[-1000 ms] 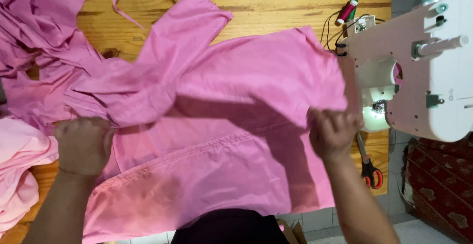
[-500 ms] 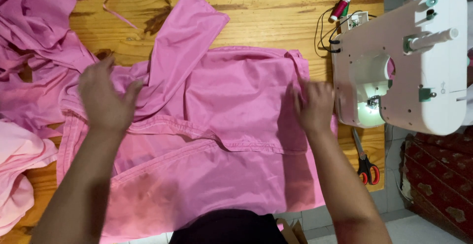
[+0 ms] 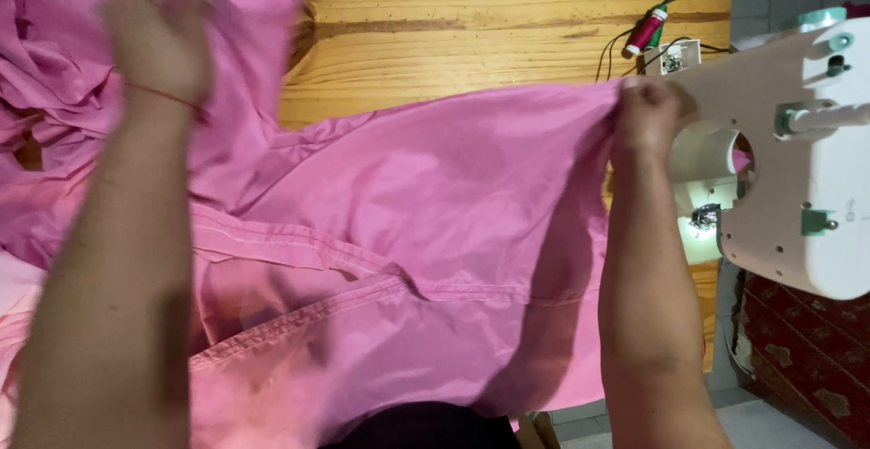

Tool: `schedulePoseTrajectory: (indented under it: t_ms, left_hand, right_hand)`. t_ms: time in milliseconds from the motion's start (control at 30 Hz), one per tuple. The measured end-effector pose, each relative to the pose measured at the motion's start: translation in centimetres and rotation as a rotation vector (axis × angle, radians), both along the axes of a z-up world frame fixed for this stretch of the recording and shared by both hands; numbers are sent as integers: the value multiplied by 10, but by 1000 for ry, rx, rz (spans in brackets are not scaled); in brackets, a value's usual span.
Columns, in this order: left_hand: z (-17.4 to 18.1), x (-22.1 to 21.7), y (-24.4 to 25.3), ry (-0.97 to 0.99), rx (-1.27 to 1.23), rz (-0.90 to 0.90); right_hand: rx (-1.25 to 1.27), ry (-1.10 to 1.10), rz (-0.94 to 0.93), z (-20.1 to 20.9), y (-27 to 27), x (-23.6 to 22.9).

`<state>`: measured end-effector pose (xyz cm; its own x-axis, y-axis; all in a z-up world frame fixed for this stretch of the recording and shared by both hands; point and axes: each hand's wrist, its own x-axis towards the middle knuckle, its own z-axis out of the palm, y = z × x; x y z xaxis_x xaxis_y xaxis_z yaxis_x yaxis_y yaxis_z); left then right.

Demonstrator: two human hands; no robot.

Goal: The person spreads a pink garment on a wooden table, then uses scissors to trim excess fabric and threads along seams and edges. The person repeatedly folds and repositions the garment to access different areas for cutting.

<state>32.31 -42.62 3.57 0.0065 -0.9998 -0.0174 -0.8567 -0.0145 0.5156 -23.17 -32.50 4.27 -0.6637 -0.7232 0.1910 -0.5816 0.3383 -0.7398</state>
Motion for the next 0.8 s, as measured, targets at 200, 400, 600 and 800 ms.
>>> schedulePoseTrajectory:
  t_ms: [200,400,600,800]
  left_hand:
    - [35,-12,-49,-2,-101,47]
    - [-8,55,-97,-47,-196,158]
    - [-13,170,-91,-134,-316,328]
    - [4,142,-2,-134,555,281]
  right_hand:
    - [-266,-500,-71,-47,-35,-33]
    - [-150,162,229,-68,-37,-26]
    - [382,813,248,53,-5,90]
    - [226,448,827,-16,8,130]
